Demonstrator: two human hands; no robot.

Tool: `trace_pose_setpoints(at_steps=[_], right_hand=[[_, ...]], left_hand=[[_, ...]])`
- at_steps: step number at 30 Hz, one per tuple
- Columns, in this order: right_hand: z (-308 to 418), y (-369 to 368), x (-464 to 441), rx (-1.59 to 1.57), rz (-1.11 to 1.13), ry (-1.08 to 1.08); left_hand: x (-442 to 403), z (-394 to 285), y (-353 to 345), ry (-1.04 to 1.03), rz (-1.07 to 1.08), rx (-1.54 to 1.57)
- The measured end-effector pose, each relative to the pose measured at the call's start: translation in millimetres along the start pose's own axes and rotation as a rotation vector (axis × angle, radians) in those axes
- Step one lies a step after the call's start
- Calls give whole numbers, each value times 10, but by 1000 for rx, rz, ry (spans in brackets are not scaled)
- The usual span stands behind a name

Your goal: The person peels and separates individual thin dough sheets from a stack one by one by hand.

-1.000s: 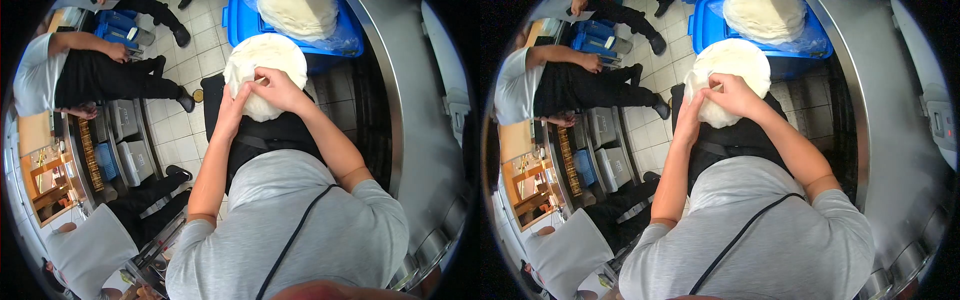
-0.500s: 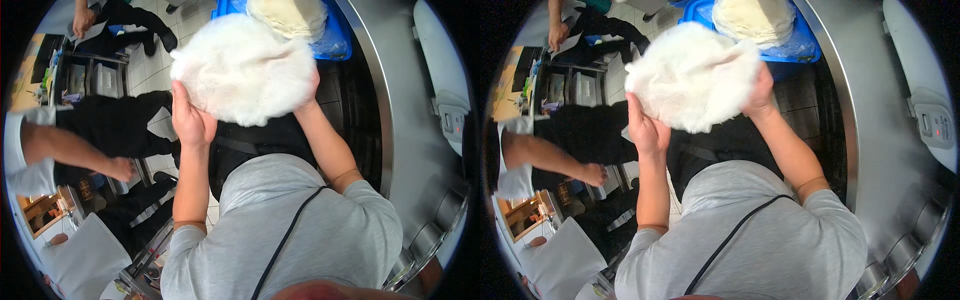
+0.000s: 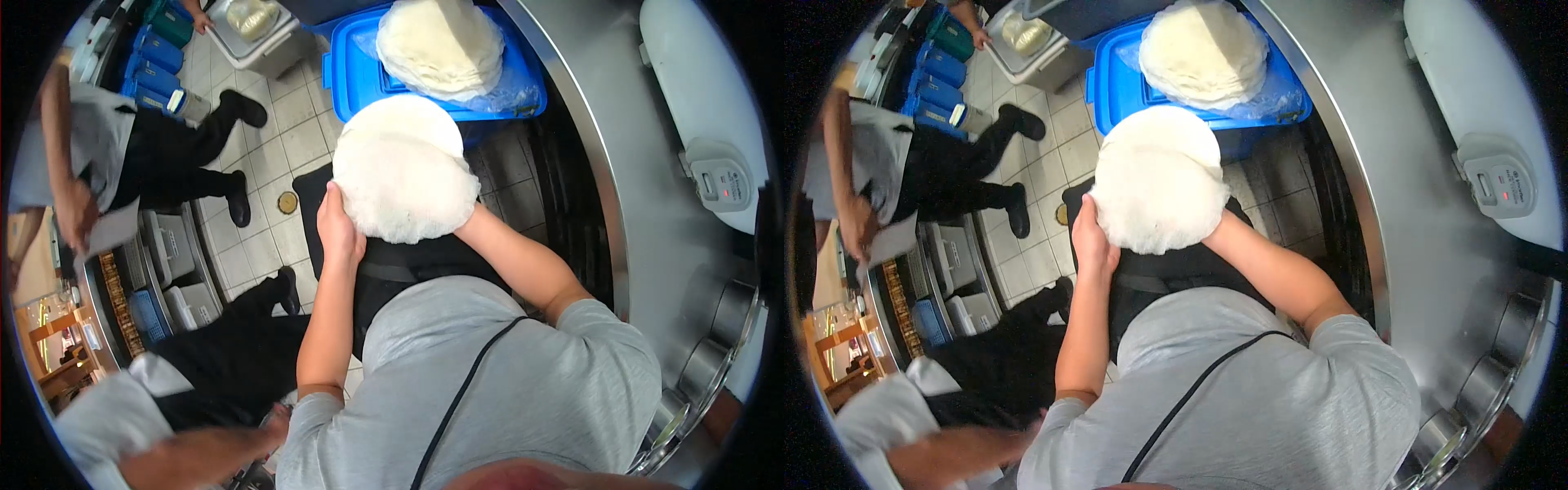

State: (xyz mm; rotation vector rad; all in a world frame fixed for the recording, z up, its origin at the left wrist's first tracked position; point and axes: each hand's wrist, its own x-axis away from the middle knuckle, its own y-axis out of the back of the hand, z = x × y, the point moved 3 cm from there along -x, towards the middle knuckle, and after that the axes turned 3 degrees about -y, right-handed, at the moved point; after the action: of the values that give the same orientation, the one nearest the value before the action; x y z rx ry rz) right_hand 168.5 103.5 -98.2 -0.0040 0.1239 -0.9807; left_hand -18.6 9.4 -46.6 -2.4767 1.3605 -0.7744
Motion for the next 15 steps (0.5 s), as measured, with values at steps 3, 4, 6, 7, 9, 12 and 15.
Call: trace_pose_setpoints(at_steps=[3,4,6,7,9,12,15], right_hand=[[209,214,-325,-160,-66,-40],[312,367,-530,-248,-101,-47],[560,748,-1070,-476,-170,-35],[676,940,-1343,-595,-200,-17],[856,1271,-1825,-793,-237,17],[844,1632,-2335,-991,-303,24],[457,1862,-2419,-1100,-431,-83]], left_hand=[[-146,15,292,134,43,-37],[-129,-28,252,133,48,-35],[-76,-167,104,123,67,-112],[-66,-189,85,118,73,-118],[-75,-195,63,111,85,-140],[-78,-175,92,117,97,-210],[-27,-175,102,153,75,-216]])
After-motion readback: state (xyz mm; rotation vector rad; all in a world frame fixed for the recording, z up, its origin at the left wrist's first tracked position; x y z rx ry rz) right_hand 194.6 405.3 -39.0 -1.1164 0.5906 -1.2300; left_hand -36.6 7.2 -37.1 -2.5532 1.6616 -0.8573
